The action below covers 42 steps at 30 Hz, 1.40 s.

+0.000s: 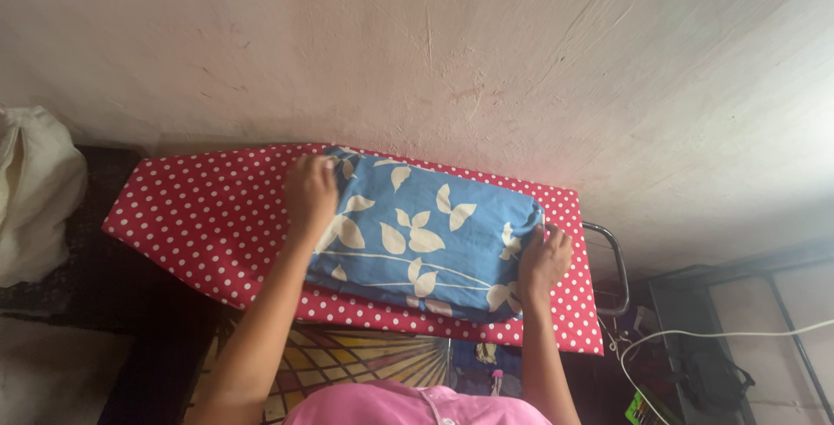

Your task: The person folds a blue patterned sheet on a red polka-dotted ironing board, then places the folded sheet into a green laundry basket. The person also briefly handles a white patterned cloth before folding the blue sheet.

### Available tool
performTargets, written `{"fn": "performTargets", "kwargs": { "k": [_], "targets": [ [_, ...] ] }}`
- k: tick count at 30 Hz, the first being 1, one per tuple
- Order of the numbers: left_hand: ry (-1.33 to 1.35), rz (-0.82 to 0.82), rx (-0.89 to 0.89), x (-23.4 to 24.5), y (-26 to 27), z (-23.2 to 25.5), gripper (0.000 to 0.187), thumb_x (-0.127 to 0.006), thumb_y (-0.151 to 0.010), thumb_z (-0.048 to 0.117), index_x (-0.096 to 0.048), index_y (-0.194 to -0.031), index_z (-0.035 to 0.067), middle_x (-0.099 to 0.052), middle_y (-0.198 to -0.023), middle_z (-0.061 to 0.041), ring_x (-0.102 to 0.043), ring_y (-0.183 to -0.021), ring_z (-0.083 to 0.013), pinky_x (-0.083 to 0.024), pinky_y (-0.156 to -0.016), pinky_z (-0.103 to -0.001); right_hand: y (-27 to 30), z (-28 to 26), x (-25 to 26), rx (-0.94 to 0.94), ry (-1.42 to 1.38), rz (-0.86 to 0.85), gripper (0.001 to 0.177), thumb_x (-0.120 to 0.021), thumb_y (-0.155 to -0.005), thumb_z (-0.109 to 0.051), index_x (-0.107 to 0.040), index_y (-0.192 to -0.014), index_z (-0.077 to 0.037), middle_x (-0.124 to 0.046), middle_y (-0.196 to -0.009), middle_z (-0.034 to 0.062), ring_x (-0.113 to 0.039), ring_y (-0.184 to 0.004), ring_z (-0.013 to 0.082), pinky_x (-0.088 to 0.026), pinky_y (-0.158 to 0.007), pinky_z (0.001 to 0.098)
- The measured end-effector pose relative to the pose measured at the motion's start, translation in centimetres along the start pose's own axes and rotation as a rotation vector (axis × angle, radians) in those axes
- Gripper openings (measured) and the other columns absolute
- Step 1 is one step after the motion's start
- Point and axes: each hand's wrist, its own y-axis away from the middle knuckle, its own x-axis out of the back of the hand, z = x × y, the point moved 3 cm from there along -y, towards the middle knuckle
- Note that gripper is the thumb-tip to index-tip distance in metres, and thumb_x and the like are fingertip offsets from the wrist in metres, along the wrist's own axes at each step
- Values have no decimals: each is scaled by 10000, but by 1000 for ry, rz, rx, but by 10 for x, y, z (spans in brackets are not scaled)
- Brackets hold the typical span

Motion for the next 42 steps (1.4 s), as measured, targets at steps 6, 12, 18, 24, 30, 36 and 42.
{"fn": "performTargets", "kwargs": {
  "k": [6, 12, 18, 24, 30, 36, 42],
  "targets": [
    [-19, -329, -231, -39, 16, 106, 431, -418, -1069, 358, -547, -1401, 116, -525, -1491, -129, -411, -1441, -343, -192, -1194, -646, 21, -106, -31, 464, -139, -241, 455, -498, -1071, -283, -520, -1469, -63, -511, -1534, 176, -379, -1486, 388, -187, -1224, 583],
    [-291, -484, -122, -52, 35, 61, 549, -248, -1086, 488, -236, -1608, 320, -130, -1712, -101, -96, -1551, -351, -53, -1213, -633, 29, -93, -55, 298, 61, -387, 671, -425, -1015, -553, -380, -1592, -212, -265, -1666, 168, -190, -1548, 383, -88, -1233, 578],
    [-343, -452, 38, -57, 44, 0, 621, -259, -1071, 515, -128, -1629, 278, -123, -1701, -129, -105, -1542, -396, -82, -1176, -652, 24, -4, -64, 32, -11, -429, 834, -304, -1005, -674, -245, -1621, -114, -185, -1689, 194, -123, -1563, 360, -46, -1219, 599],
    [-253, -300, 313, -41, 56, -17, 887, -432, -1029, 636, -329, -1564, -64, -350, -1582, -239, -361, -1443, -409, -340, -1147, -607, 38, 27, -74, -182, 97, -382, 980, -352, -951, -772, -346, -1575, -17, -330, -1621, 225, -275, -1479, 391, -185, -1176, 623],
    [63, -348, 485, -16, 60, -18, 868, -712, -872, 672, -644, -1271, -96, -615, -1340, -293, -614, -1262, -365, -520, -1067, -422, 37, 25, -57, -280, -17, -482, 845, -533, -962, -728, -681, -1314, 26, -691, -1246, 283, -643, -1171, 361, -491, -1032, 482],
    [865, -728, 888, -4, 72, -38, 840, -721, -770, 597, -607, -1328, -20, -641, -1400, -272, -635, -1271, -356, -526, -997, -432, 68, 31, -44, -660, -795, -701, 767, -715, -905, -597, -645, -1353, 22, -659, -1350, 202, -646, -1077, 251, -554, -899, 417],
    [1225, -836, 908, 38, 109, -41, 1018, -654, -830, 648, -375, -1526, -40, -462, -1547, -226, -445, -1424, -330, -427, -1124, -435, 126, 33, -6, -714, -1120, -807, 977, -586, -875, -702, -360, -1579, -63, -375, -1639, 57, -389, -1462, 204, -384, -1149, 392]
  ]
}}
